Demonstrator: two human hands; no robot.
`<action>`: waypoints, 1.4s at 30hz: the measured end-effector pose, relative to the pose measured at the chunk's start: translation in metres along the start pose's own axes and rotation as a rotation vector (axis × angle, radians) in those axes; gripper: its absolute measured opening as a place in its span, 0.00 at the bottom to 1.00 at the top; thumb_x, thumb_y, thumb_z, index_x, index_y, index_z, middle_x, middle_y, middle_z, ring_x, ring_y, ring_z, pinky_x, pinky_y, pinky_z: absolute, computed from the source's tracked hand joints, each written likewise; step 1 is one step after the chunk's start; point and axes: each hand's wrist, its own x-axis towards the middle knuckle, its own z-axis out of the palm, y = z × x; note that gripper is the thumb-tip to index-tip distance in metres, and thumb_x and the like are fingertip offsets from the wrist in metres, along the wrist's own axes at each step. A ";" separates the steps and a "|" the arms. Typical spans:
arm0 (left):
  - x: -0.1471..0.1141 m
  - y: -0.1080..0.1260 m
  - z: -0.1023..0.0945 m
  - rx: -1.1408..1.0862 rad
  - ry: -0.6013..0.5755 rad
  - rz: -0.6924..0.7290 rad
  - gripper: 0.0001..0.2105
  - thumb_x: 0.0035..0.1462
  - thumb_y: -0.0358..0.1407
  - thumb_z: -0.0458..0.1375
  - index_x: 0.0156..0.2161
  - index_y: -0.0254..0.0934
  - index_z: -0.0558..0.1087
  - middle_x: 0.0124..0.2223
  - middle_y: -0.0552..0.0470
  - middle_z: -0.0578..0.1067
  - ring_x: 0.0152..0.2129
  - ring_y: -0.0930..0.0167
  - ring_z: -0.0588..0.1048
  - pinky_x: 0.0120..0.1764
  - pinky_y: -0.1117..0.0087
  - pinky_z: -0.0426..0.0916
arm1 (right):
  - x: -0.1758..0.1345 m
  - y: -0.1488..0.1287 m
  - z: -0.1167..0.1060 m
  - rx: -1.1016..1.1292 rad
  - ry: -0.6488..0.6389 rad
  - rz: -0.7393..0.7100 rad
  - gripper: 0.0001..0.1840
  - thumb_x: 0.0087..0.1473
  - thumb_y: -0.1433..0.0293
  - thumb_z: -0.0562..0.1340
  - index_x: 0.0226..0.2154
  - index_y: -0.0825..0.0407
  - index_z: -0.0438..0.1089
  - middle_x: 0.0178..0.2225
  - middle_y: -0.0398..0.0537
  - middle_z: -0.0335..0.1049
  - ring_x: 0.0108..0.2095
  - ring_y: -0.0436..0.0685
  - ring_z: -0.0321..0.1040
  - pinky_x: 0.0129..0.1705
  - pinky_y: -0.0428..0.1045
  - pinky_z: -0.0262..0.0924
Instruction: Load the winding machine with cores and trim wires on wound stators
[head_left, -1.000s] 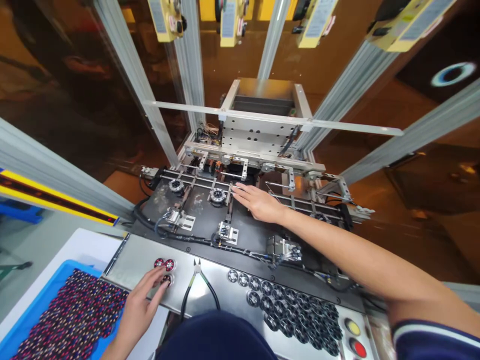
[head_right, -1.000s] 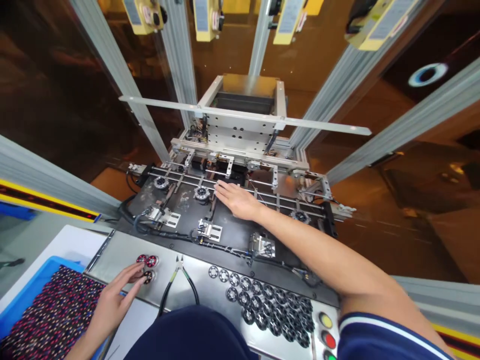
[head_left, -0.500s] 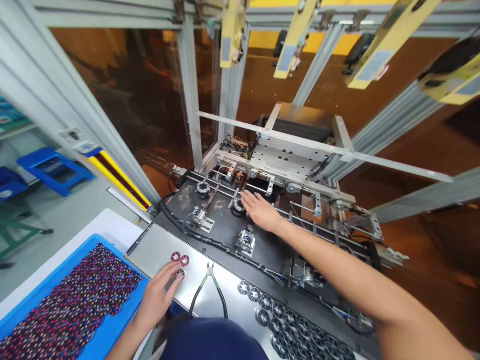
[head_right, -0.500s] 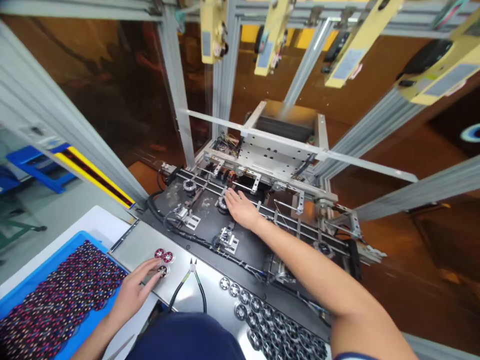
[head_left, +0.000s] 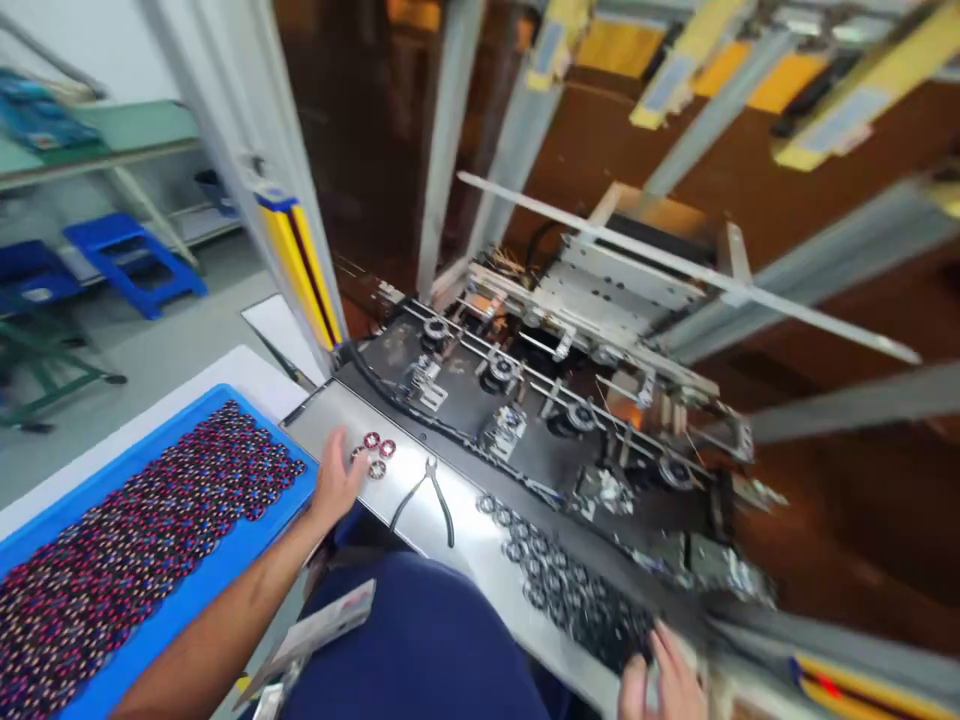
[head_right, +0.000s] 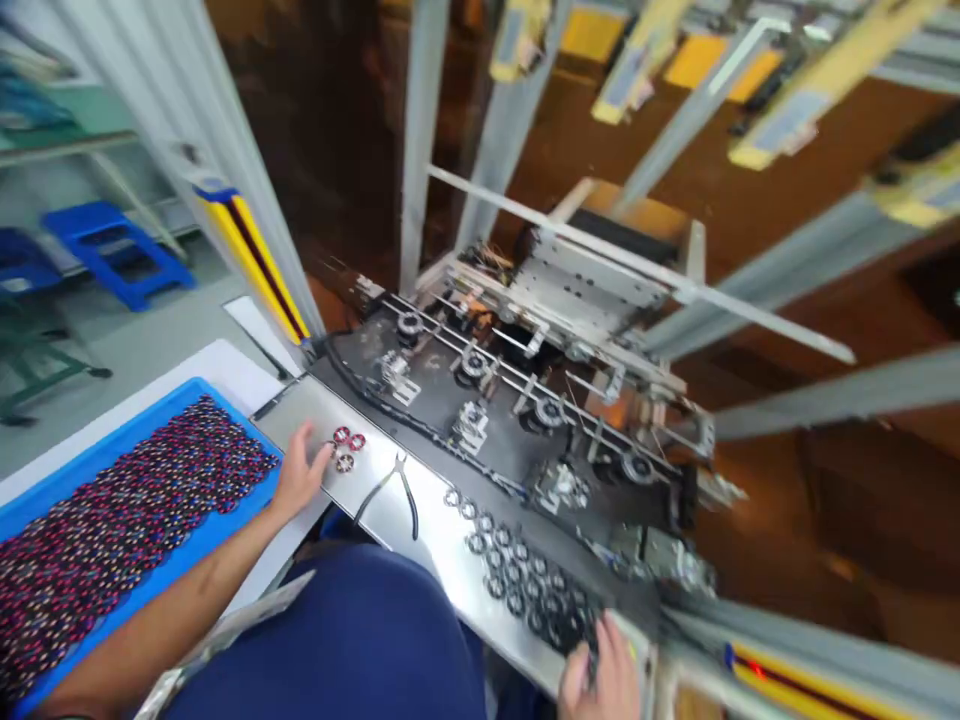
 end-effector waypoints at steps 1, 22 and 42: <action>0.005 -0.005 0.003 -0.003 -0.015 -0.008 0.29 0.61 0.44 0.55 0.62 0.31 0.59 0.60 0.34 0.67 0.57 0.55 0.69 0.59 0.52 0.64 | -0.018 0.004 -0.003 -0.036 -0.041 0.022 0.30 0.62 0.69 0.52 0.66 0.54 0.54 0.51 0.64 0.72 0.47 0.71 0.73 0.46 0.65 0.70; 0.031 -0.006 0.022 0.077 -0.166 0.079 0.25 0.60 0.49 0.49 0.56 0.33 0.64 0.51 0.38 0.73 0.50 0.57 0.73 0.57 0.50 0.65 | -0.109 0.023 0.000 -0.268 -0.060 0.460 0.23 0.64 0.61 0.52 0.53 0.60 0.64 0.47 0.69 0.71 0.55 0.73 0.66 0.48 0.64 0.67; 0.023 -0.019 0.032 0.136 -0.110 0.106 0.22 0.63 0.48 0.47 0.53 0.35 0.69 0.50 0.40 0.77 0.49 0.58 0.75 0.54 0.56 0.68 | -0.087 0.041 0.027 -0.325 0.075 0.344 0.20 0.60 0.64 0.52 0.44 0.63 0.70 0.45 0.67 0.68 0.41 0.69 0.69 0.35 0.56 0.64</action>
